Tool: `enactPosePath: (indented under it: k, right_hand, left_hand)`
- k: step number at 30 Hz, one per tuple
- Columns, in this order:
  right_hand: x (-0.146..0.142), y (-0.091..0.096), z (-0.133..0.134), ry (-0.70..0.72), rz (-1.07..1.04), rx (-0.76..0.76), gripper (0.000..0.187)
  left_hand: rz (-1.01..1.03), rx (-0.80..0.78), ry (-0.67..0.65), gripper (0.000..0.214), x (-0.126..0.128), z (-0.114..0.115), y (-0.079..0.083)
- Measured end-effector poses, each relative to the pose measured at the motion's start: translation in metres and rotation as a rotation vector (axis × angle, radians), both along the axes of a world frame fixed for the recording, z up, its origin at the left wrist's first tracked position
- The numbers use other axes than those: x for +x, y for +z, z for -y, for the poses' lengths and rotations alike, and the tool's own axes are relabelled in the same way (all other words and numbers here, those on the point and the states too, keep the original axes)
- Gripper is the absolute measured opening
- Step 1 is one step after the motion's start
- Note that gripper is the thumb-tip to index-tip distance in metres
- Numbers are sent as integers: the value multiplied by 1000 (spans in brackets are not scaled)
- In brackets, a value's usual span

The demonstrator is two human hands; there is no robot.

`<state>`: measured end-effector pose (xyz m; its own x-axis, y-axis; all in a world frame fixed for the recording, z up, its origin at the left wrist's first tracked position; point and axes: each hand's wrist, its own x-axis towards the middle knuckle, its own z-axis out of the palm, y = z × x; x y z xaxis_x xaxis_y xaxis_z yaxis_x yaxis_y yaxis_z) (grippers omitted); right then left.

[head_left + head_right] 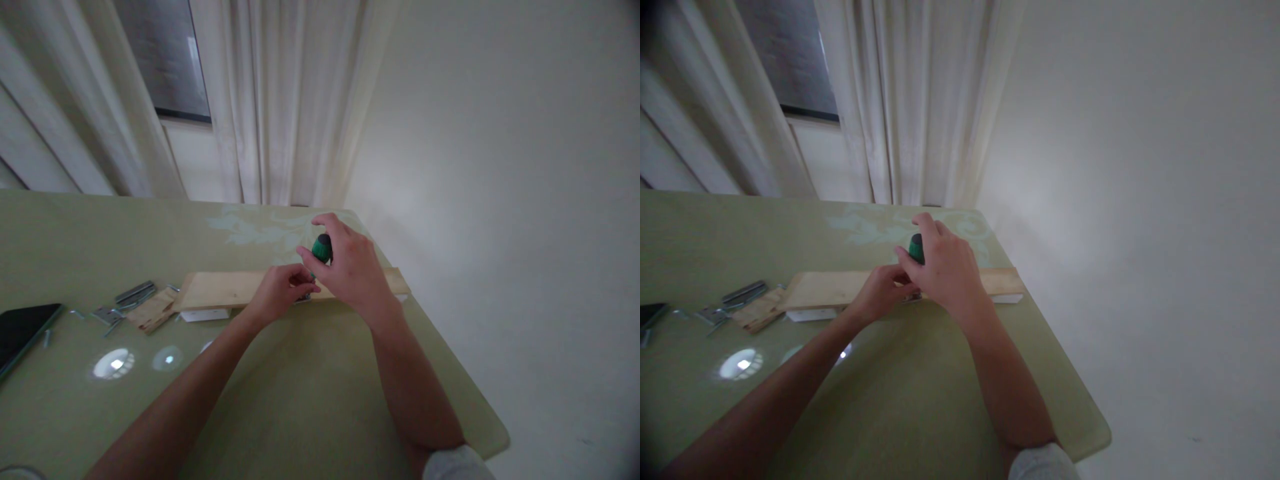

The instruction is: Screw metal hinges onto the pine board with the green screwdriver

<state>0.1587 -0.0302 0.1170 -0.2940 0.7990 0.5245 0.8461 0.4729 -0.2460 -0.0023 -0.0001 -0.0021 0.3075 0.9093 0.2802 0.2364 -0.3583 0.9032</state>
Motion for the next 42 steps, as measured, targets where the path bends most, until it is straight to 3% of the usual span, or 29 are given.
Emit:
enactPosePath:
  k: [7,15,22,29,32,36,42]
  right_hand:
    - [1,-2,-4,-12,-9,17,38]
    - [1,-2,-3,-2,-12,38,41]
    - [1,-3,-2,-10,-22,49,35]
    - [-1,-1,0,-1,-20,41,39]
    - [0,-1,0,-12,-11,49,34]
    - [0,-2,-1,-33,-4,55,32]
    - [1,-3,-3,-38,15,61,32]
  left_hand:
    - [-16,93,-203,18,-4,0,10]
    - [35,35,17,18,3,2,4]
    - [-16,74,-170,17,-3,4,15]
    - [0,82,48,18,2,4,7]
    - [52,82,-30,19,-1,1,6]
    - [-20,118,-207,17,-10,-1,11]
    - [-35,125,-178,17,-8,-2,6]
